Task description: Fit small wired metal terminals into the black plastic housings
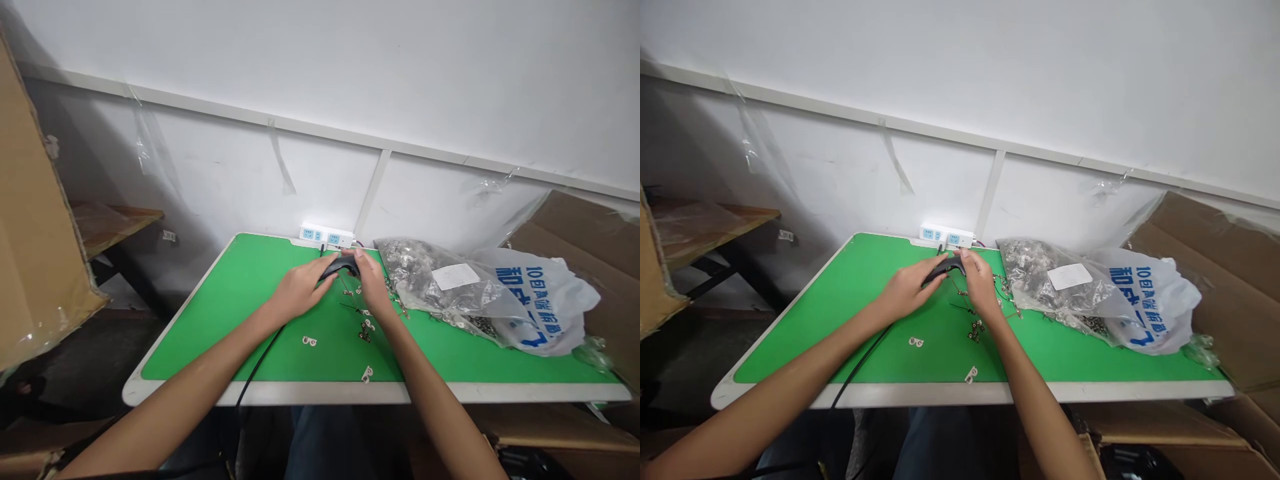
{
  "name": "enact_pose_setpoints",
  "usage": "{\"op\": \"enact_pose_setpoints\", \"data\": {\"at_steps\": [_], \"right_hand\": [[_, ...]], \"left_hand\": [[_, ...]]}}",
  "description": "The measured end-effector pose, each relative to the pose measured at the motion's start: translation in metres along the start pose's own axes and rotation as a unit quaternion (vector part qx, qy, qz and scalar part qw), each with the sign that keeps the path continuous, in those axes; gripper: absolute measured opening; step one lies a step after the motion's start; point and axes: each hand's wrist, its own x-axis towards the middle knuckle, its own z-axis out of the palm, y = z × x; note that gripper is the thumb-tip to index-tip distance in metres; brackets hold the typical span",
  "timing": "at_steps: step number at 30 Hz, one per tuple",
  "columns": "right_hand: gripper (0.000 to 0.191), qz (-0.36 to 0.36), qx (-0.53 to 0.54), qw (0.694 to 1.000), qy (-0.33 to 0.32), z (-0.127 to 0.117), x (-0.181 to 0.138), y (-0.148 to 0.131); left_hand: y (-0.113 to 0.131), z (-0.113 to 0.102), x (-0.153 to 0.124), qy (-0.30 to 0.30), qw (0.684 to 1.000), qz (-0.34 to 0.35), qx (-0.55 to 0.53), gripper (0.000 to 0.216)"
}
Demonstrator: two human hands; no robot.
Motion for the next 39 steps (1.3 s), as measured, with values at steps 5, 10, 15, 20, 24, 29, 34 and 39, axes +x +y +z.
{"op": "enact_pose_setpoints", "data": {"at_steps": [5, 10, 15, 20, 24, 29, 34, 39], "right_hand": [[0.054, 0.01, 0.009, 1.0, 0.005, 0.005, -0.002, 0.001], [0.04, -0.046, 0.059, 0.997, 0.027, 0.004, -0.002, 0.001], [0.044, 0.027, 0.24, 0.97, 0.021, 0.006, -0.002, 0.001], [0.037, 0.056, 0.287, 0.956, -0.01, 0.013, -0.005, 0.002], [0.042, 0.102, 0.302, 0.947, -0.031, 0.02, -0.007, 0.002], [0.043, 0.144, 0.312, 0.939, -0.022, 0.028, -0.01, 0.002], [0.044, 0.125, 0.305, 0.944, -0.014, 0.032, -0.007, 0.003], [0.04, 0.081, 0.28, 0.956, 0.002, 0.021, 0.01, 0.008]], "left_hand": [[0.004, -0.009, -0.001, -0.026, 0.996, 0.044, 0.079, 0.041], [0.006, -0.006, -0.006, 0.045, 0.984, 0.132, 0.114, 0.042], [0.01, -0.004, -0.006, 0.175, 0.948, 0.254, 0.076, 0.064], [0.016, -0.004, -0.004, 0.146, 0.936, 0.307, 0.091, 0.057], [0.018, -0.001, -0.006, 0.14, 0.936, 0.31, 0.095, 0.055], [0.019, 0.0, -0.008, 0.14, 0.939, 0.298, 0.1, 0.055], [0.017, -0.004, -0.005, 0.116, 0.944, 0.295, 0.093, 0.06], [0.012, -0.005, 0.001, 0.101, 0.967, 0.225, 0.062, 0.044]]}}
